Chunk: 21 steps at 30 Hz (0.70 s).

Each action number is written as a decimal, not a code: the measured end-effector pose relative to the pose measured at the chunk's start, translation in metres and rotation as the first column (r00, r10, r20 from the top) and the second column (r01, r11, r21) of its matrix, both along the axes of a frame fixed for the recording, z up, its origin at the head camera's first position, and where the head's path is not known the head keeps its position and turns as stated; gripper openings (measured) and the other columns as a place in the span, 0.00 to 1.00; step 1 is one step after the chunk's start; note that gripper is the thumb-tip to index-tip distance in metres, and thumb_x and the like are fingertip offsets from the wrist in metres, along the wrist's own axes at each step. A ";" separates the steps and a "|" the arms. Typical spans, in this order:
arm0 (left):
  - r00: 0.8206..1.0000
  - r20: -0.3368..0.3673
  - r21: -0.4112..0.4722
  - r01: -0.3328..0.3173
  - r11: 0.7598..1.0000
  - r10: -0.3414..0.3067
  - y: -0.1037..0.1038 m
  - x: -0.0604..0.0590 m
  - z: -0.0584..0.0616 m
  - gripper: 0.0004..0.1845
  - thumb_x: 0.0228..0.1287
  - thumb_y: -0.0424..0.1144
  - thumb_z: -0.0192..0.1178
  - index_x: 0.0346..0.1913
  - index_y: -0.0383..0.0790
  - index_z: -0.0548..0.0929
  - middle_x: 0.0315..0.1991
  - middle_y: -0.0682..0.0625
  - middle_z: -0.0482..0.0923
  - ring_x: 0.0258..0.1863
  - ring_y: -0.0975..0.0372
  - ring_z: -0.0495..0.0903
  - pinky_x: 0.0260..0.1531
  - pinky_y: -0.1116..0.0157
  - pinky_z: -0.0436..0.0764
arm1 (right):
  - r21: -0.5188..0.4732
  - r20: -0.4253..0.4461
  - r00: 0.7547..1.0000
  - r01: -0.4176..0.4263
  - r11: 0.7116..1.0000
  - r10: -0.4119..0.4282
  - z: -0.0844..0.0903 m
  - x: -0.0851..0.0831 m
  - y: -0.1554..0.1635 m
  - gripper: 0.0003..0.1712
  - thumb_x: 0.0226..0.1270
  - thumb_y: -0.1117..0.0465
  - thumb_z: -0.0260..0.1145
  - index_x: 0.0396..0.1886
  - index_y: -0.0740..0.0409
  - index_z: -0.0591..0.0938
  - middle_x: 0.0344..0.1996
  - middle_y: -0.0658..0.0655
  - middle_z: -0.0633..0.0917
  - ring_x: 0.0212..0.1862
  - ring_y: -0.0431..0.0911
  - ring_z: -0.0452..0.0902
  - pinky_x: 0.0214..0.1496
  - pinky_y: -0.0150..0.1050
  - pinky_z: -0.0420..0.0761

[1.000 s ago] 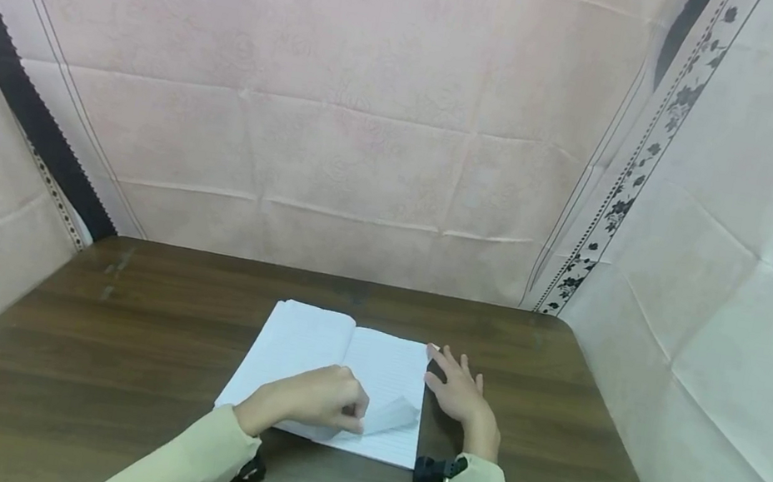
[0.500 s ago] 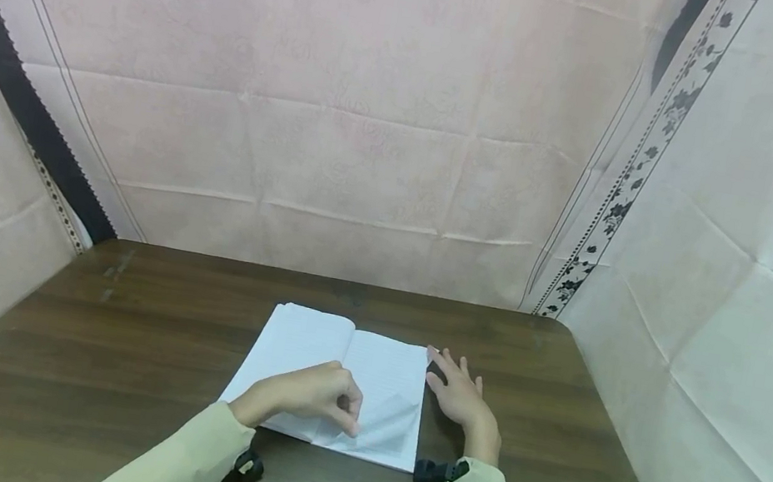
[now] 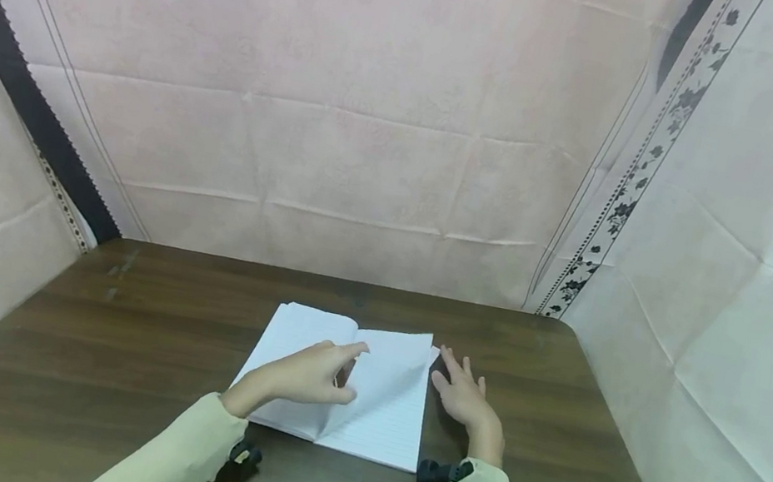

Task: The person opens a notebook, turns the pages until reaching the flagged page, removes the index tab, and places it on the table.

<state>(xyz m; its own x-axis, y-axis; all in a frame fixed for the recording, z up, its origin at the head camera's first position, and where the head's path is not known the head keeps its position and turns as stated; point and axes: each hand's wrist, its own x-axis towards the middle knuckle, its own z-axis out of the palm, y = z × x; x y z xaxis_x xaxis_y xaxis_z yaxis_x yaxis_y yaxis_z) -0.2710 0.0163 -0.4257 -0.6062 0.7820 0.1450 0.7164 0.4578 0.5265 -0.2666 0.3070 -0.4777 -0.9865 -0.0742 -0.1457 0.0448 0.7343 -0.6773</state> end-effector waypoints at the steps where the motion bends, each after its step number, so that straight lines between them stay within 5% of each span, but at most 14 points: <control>1: 1.000 0.005 0.014 0.002 1.000 -0.002 -0.001 0.000 0.002 0.26 0.58 0.35 0.63 0.60 0.41 0.73 0.22 0.59 0.74 0.20 0.70 0.71 0.25 0.72 0.72 | 0.010 -0.005 1.000 -0.011 1.000 0.011 0.000 0.000 0.000 0.36 0.80 0.49 0.51 0.81 0.53 0.54 0.79 0.64 0.49 0.78 0.64 0.29 0.70 0.66 0.25; 4: 1.000 0.017 0.059 0.021 0.998 -0.022 -0.005 0.002 0.010 0.42 0.58 0.35 0.63 0.76 0.54 0.59 0.17 0.59 0.72 0.17 0.70 0.72 0.24 0.71 0.74 | 0.044 -0.025 0.998 -0.051 0.998 0.052 0.001 0.000 -0.002 0.39 0.76 0.46 0.57 0.80 0.51 0.59 0.78 0.66 0.48 0.77 0.67 0.29 0.69 0.69 0.26; 8: 0.998 0.045 0.096 0.044 0.994 -0.048 -0.013 0.003 0.023 0.50 0.61 0.34 0.60 0.80 0.68 0.46 0.11 0.56 0.69 0.11 0.67 0.72 0.19 0.68 0.73 | 0.072 -0.038 0.996 -0.080 0.994 0.083 0.001 0.000 -0.002 0.40 0.71 0.42 0.62 0.78 0.49 0.63 0.78 0.67 0.47 0.77 0.69 0.29 0.68 0.71 0.27; 15: 0.979 0.151 0.096 0.126 0.987 -0.139 -0.036 -0.004 0.034 0.46 0.61 0.29 0.54 0.78 0.70 0.55 0.15 0.55 0.69 0.16 0.55 0.82 0.18 0.68 0.72 | 0.076 -0.049 0.994 -0.098 0.992 0.102 0.001 0.002 -0.002 0.40 0.70 0.41 0.63 0.77 0.48 0.65 0.78 0.68 0.47 0.77 0.69 0.29 0.68 0.72 0.28; 18: 0.962 0.212 0.048 0.166 0.985 -0.172 -0.048 -0.007 0.038 0.45 0.59 0.27 0.53 0.76 0.70 0.59 0.32 0.58 0.79 0.15 0.54 0.80 0.22 0.67 0.77 | 0.068 -0.051 0.993 -0.107 0.992 0.110 0.000 0.002 -0.001 0.40 0.70 0.41 0.62 0.77 0.48 0.65 0.78 0.68 0.47 0.77 0.69 0.28 0.68 0.72 0.27; 21: 0.953 0.251 -0.038 0.185 0.982 -0.170 -0.060 -0.010 0.040 0.46 0.59 0.26 0.57 0.76 0.69 0.61 0.59 0.59 0.73 0.17 0.61 0.72 0.28 0.68 0.78 | 0.054 -0.054 0.992 -0.109 0.993 0.111 0.000 0.002 0.000 0.40 0.70 0.42 0.63 0.77 0.49 0.65 0.79 0.68 0.46 0.77 0.69 0.28 0.68 0.71 0.27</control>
<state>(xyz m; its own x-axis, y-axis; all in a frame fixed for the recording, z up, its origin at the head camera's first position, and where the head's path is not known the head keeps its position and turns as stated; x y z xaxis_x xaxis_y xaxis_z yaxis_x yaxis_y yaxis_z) -0.2812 -0.0439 -0.3856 -0.4680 0.8827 -0.0418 0.6408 0.3716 0.6718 -0.2644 0.3065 -0.4781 -0.9796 -0.1768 -0.0957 -0.0759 0.7660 -0.6383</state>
